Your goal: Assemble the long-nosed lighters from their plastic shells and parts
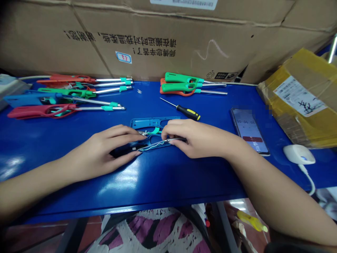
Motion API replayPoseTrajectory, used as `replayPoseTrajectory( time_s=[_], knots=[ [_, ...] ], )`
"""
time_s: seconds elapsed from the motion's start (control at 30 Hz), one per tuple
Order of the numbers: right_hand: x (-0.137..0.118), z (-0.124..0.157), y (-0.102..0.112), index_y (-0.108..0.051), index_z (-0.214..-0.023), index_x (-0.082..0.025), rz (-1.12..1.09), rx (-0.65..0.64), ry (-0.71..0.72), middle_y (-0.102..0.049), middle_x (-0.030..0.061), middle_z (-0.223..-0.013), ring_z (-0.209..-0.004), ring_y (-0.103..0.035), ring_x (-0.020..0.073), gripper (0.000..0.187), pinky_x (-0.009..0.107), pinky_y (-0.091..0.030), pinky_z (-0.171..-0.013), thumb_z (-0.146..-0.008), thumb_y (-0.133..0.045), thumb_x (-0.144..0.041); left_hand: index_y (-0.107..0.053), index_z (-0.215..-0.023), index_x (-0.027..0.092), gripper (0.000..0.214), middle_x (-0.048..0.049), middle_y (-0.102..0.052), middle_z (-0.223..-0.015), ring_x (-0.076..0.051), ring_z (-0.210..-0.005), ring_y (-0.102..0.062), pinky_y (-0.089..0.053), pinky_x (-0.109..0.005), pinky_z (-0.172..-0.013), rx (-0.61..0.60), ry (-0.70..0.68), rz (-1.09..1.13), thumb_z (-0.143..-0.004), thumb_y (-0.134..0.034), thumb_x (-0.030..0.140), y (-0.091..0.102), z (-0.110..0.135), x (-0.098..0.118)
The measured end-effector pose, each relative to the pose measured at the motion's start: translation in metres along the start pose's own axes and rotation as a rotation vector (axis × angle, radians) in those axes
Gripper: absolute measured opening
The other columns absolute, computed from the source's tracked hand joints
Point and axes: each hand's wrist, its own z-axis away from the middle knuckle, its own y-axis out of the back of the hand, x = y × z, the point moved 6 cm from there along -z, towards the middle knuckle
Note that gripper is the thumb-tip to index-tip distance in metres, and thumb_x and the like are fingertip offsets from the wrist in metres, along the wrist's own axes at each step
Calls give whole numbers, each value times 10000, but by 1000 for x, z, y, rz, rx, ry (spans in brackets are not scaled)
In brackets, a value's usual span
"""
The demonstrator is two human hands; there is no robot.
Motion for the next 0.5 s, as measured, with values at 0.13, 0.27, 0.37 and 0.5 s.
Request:
replayPoseTrajectory(
  time_s=[0.13, 0.27, 0.37, 0.5],
  knots=[
    [4, 3, -2, -628, -1076, -213, -2, -27, -24, -659, 44, -1048, -948, -613, 175, 156, 324, -495, -837, -965, -526, -173, -650, -1279, 141, 331, -114, -707, -1190, -229, -1090, -663, -549, -369, -943, 18, -24, -39, -986, -601, 288, 2, -1, 0],
    [0, 4, 2, -627, -1066, -208, -10, 10, -13, -660, 37, -1040, -916, -605, 162, 141, 301, -486, -796, -960, -543, -168, -670, -1249, 144, 306, -111, -717, -1168, -241, -1053, -673, -551, -403, -920, -4, -22, -68, -984, -600, 281, 4, 0, -1],
    [-7, 4, 9, -628, -1070, -190, -26, 101, 38, -653, 39, -1032, -923, -598, 148, 140, 280, -473, -821, -962, -548, -150, -674, -1242, 138, 304, -110, -717, -1150, -237, -1037, -671, -550, -397, -908, 2, -17, -62, -982, -599, 277, 5, -1, -2],
    [-10, 4, 17, -635, -1041, -187, -3, 181, 60, -664, 43, -1020, -920, -602, 151, 113, 286, -460, -849, -956, -567, -156, -675, -1239, 136, 307, -113, -716, -1144, -242, -1031, -668, -552, -405, -907, -4, -10, -69, -979, -595, 278, 5, -1, -4]
  ],
)
